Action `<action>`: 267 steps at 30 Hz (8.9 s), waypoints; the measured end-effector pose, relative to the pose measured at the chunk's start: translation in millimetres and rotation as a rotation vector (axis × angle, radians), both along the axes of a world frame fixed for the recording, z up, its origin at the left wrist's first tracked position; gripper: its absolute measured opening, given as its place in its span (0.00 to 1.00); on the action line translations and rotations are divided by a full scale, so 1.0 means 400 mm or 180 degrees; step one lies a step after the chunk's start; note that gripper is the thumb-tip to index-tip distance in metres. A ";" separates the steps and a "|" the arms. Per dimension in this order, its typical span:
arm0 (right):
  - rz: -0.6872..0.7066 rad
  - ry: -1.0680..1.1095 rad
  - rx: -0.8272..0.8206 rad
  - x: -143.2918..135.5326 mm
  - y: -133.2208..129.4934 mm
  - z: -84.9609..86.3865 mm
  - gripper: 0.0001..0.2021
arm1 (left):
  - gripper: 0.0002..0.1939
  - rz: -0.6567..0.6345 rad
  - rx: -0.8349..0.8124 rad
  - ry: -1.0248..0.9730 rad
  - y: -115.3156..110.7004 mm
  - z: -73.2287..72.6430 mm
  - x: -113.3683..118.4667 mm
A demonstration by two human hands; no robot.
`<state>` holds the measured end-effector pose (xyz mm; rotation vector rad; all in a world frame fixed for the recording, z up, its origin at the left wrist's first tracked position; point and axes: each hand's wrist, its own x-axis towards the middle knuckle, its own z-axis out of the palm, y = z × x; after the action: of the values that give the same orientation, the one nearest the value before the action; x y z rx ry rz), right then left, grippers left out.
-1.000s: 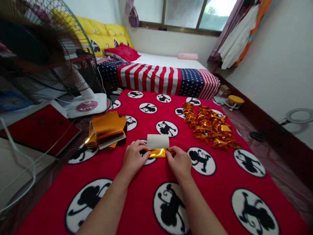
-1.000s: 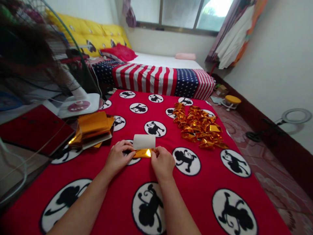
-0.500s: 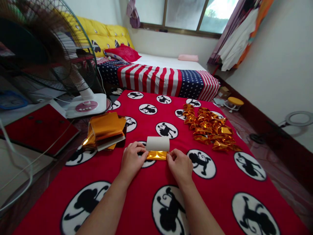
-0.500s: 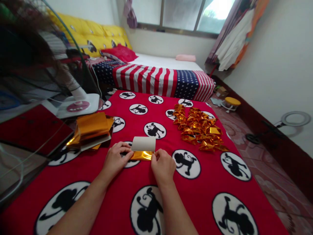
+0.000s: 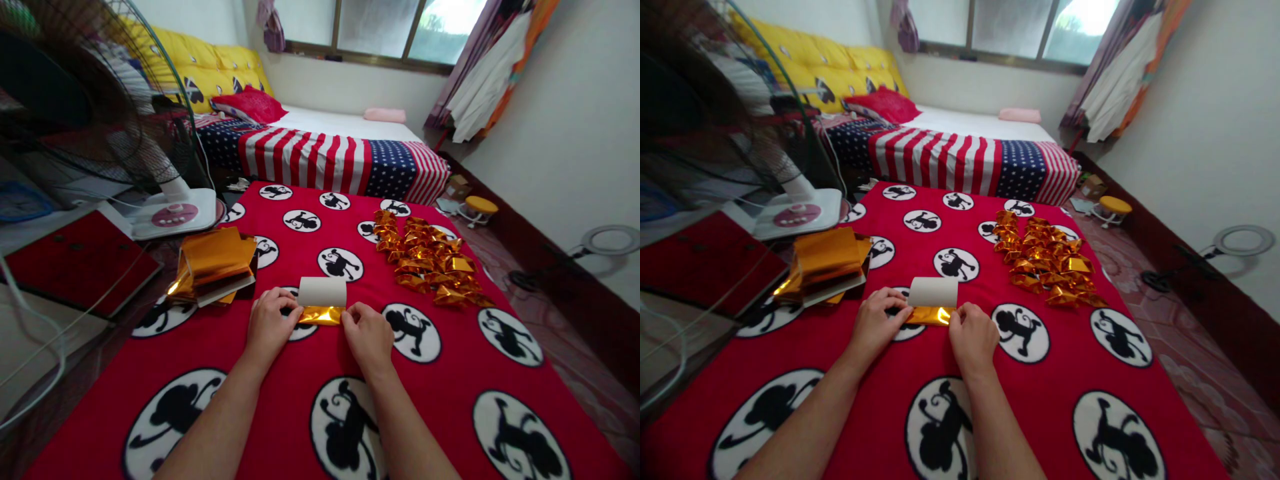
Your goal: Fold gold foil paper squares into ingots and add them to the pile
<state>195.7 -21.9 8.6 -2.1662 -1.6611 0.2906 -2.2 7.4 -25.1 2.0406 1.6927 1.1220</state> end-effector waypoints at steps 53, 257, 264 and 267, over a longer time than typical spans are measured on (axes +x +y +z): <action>-0.0117 -0.0276 -0.0209 -0.015 0.007 0.008 0.08 | 0.04 0.0330 -0.0305 0.0553 -0.023 0.039 0.023; 0.0303 0.4034 0.0999 -0.019 0.013 -0.042 0.12 | 0.12 -0.0567 -0.0964 -0.2616 -0.009 0.051 0.138; 0.0469 0.4314 0.0950 -0.019 0.011 -0.056 0.11 | 0.13 -0.0615 -0.1107 -0.2722 -0.008 0.047 0.137; 0.0513 0.4387 0.0923 -0.020 0.011 -0.058 0.11 | 0.13 -0.0639 -0.1133 -0.2826 -0.005 0.043 0.136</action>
<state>187.9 -17.7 -14.5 -1.0381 -0.9123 1.1587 52.2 5.2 -7.8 1.1728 1.0952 1.2663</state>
